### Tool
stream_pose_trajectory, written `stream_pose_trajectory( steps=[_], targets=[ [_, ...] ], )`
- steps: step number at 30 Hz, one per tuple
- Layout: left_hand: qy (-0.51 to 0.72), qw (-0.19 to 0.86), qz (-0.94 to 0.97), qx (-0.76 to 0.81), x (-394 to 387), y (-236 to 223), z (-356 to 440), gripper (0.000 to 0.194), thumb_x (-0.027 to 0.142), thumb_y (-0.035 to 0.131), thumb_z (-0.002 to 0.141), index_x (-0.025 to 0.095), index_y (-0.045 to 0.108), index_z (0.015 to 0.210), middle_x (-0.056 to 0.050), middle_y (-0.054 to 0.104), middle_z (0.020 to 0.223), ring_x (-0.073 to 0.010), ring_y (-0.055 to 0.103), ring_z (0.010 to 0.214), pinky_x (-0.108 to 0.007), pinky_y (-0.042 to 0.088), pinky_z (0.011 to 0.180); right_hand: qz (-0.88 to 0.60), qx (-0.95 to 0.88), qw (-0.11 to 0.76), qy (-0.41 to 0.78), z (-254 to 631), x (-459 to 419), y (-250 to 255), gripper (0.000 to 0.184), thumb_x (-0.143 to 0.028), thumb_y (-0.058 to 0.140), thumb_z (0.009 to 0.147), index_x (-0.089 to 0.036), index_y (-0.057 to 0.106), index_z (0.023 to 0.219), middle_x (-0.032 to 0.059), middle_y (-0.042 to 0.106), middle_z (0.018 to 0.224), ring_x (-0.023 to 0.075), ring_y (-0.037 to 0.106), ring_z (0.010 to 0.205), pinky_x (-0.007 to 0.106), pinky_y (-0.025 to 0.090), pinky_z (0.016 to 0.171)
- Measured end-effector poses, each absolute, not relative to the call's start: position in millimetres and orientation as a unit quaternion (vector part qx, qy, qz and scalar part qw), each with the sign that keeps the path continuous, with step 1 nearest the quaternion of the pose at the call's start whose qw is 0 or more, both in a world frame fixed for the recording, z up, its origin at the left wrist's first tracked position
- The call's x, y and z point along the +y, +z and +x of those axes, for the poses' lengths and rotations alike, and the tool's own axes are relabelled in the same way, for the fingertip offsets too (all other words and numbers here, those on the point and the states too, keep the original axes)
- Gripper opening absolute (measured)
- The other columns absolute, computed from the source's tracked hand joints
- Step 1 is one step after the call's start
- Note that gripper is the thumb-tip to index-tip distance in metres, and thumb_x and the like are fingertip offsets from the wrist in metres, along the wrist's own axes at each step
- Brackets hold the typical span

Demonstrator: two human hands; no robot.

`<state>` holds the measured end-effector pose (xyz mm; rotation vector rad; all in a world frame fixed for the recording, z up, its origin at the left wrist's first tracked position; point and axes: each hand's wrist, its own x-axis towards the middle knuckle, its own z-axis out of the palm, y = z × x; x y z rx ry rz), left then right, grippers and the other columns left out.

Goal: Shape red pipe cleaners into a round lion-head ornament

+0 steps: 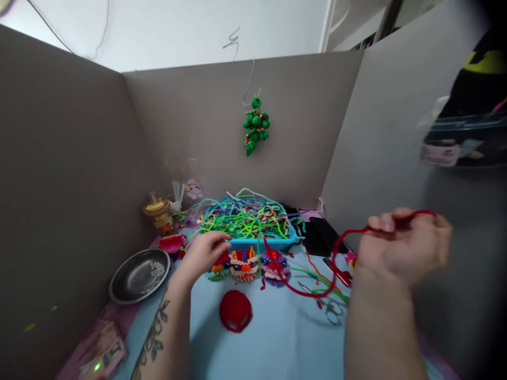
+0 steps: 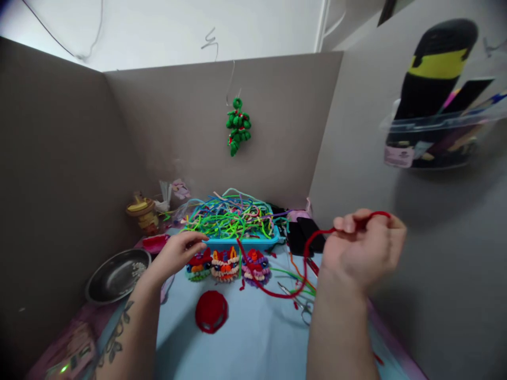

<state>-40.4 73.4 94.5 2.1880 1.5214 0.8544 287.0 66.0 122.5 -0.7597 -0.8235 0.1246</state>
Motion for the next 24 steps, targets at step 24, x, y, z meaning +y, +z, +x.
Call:
stream_pose_trajectory(
  steps=[24],
  targets=[
    [0.358, 0.246, 0.755, 0.492, 44.4, 97.1, 18.8, 0.027, 0.036, 0.045, 0.084, 0.019, 0.053, 0.065, 0.002, 0.053, 0.059, -0.0123, 0.045, 0.055, -0.024, 0.031, 0.052, -0.442, -0.858, 0.260, 0.028, 184.1, 45.9, 113.9, 0.013, -0.011, 0.041, 0.083, -0.019, 0.047, 0.091, 0.0023, 0.060, 0.075, 0.0150, 0.053, 0.069, 0.022, 0.029, 0.059]
  ],
)
